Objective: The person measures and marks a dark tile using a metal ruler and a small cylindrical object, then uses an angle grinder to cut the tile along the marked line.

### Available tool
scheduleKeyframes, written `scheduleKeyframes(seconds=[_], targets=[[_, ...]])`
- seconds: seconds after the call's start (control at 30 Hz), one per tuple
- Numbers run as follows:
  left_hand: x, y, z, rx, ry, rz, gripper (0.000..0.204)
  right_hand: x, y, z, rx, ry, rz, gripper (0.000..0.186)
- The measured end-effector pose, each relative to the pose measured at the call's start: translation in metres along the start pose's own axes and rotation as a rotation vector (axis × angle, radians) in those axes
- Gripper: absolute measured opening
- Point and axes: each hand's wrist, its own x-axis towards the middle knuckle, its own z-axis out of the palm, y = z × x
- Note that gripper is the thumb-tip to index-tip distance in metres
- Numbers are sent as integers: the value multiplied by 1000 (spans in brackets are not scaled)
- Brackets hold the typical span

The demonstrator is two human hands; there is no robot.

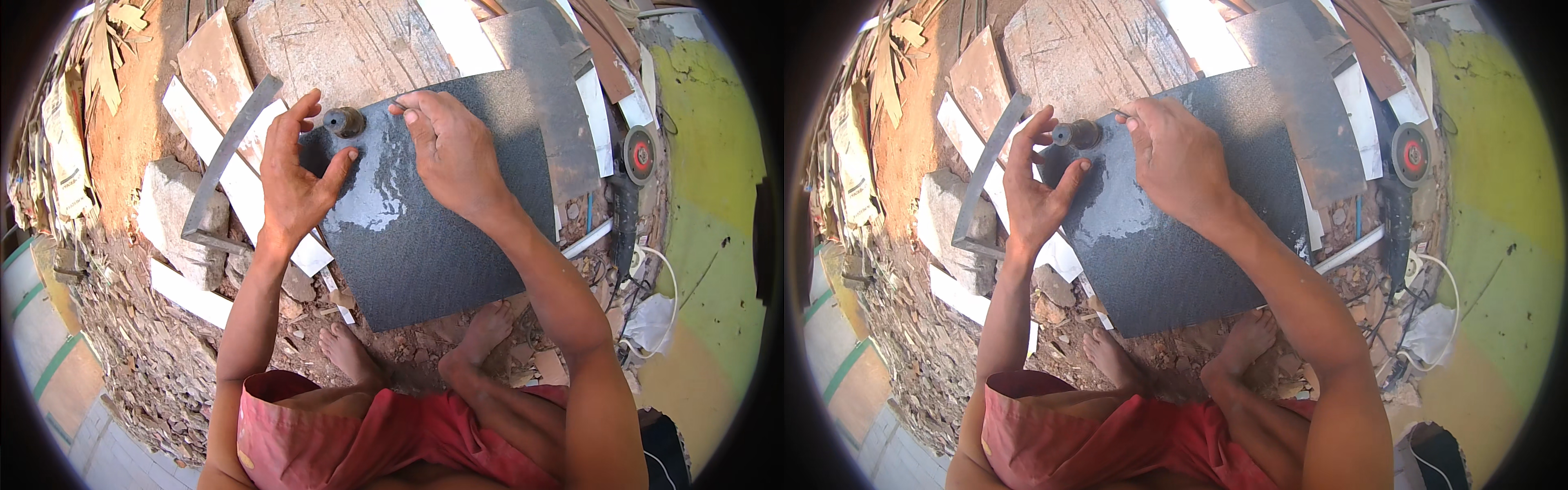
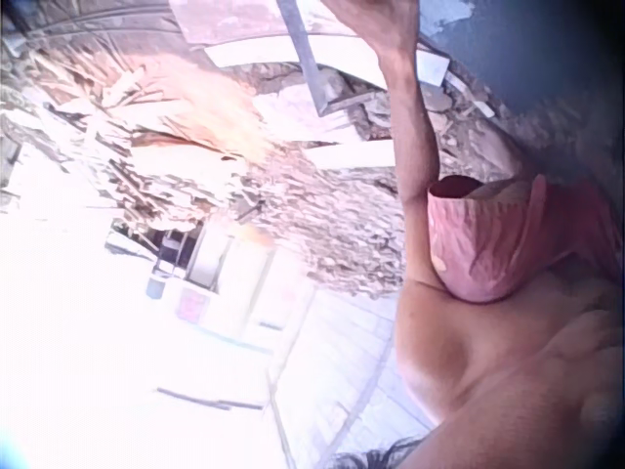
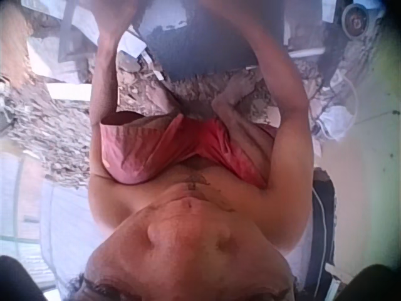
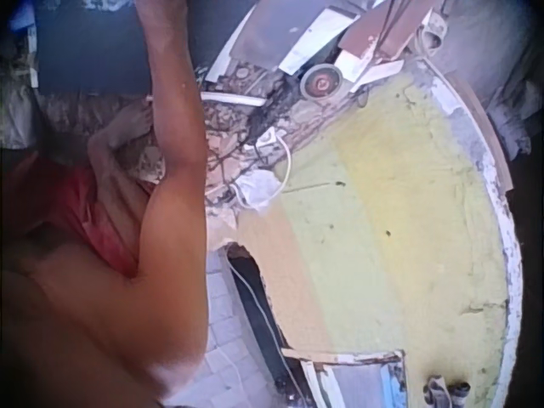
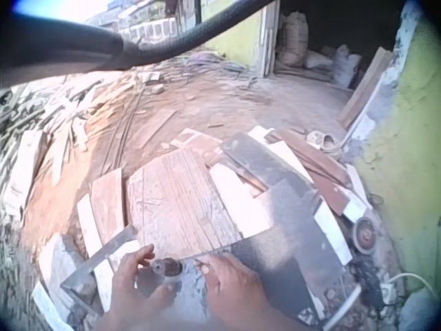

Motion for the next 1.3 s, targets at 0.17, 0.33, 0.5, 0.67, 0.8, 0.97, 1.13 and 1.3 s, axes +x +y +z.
scheduleKeyframes(seconds=[0.17,0.33,0.5,0.67,0.8,0.97,1.13,1.3], targets=[[7,-9,11,-14,-79,-21,65,11,14,15,-169,49,-130,16],[12,-10,14,-8,-86,23,58,18,14,19,-210,13,-164,11],[10,-12,12,-3,-105,-13,47,22,16,24,-238,0,-257,11],[7,-12,16,-26,-76,-18,43,28,15,28,-277,-36,-297,12],[10,-17,19,-58,-67,-65,44,27,19,28,-253,-11,-356,12],[7,-14,17,-11,-58,-35,44,13,22,26,-237,-89,-276,12],[9,-13,16,-3,-73,-45,45,17,23,33,-211,4,-299,13],[6,-18,19,-41,-73,-77,45,24,18,40,-342,2,-273,14]])
